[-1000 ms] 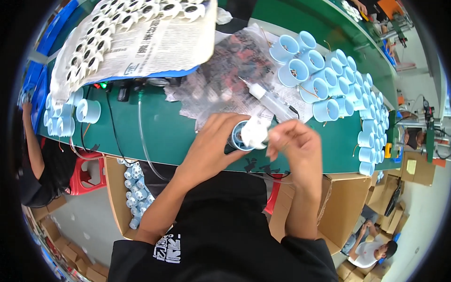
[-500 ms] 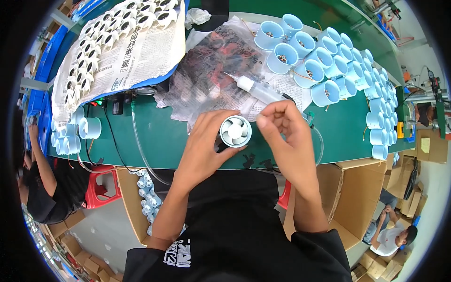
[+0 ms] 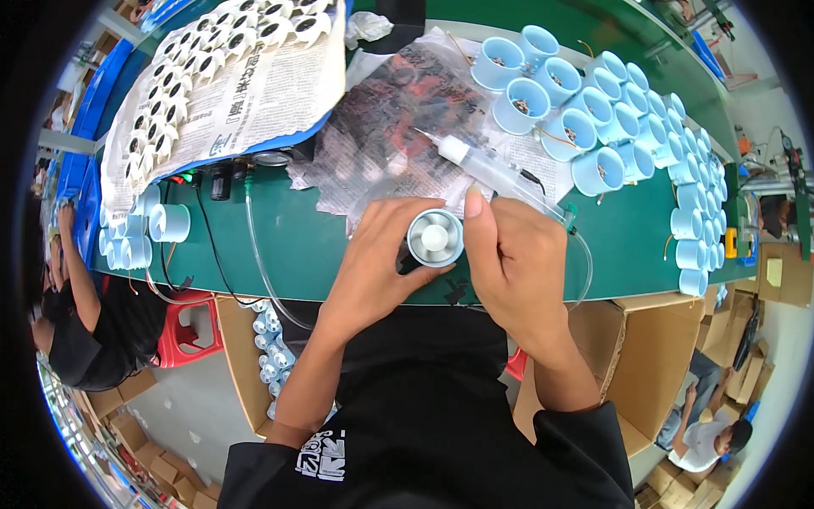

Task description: The person assembles electronic components by inserting them into plastic housings and applying adhesive paste with a dispensing syringe.

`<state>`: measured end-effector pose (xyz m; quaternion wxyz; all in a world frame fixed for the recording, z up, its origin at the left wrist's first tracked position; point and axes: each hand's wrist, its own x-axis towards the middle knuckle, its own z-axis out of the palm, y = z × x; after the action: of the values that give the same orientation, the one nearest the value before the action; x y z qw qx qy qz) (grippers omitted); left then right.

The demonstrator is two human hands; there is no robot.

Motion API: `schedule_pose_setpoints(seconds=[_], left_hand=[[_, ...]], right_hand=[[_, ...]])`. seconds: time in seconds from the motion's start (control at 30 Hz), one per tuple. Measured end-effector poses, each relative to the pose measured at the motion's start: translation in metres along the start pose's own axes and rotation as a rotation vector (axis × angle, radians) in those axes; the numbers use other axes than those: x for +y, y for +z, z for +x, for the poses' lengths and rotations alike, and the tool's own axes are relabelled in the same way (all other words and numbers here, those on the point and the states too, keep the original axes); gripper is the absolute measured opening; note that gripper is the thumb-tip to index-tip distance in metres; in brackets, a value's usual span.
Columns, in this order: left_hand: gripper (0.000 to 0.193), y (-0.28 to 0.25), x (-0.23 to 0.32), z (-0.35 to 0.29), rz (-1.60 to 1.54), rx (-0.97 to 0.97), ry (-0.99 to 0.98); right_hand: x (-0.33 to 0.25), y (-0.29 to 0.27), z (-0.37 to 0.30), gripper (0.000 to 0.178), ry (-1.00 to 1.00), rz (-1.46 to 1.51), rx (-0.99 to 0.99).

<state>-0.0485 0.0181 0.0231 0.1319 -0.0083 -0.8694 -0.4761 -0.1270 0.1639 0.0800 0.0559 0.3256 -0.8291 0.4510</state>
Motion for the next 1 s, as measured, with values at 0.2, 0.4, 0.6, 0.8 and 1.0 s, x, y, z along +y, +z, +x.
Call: schedule_pose_setpoints(seconds=[0.2,0.4,0.6,0.8,1.0], left_hand=[[0.064,0.002,-0.006,-0.003,-0.020,-0.007,0.043],[0.064,0.001,-0.007,-0.006,-0.039,0.002,0.008],[0.064,0.002,-0.006,-0.006,-0.053,0.009,-0.011],[0.065,0.004,-0.008,-0.001,-0.052,-0.016,0.017],[0.061,-0.005,-0.011,-0.007,-0.014,0.063,0.010]], right_hand=[[0.000,0.003,-0.005,0.039,0.063,0.064,-0.247],[0.014,0.001,-0.014,0.036,-0.016,-0.096,-0.035],[0.000,0.008,-0.009,0.036,0.056,0.054,-0.148],[0.004,0.002,-0.012,0.037,0.030,-0.037,0.010],[0.009,0.014,-0.006,0.036,-0.014,0.020,-0.069]])
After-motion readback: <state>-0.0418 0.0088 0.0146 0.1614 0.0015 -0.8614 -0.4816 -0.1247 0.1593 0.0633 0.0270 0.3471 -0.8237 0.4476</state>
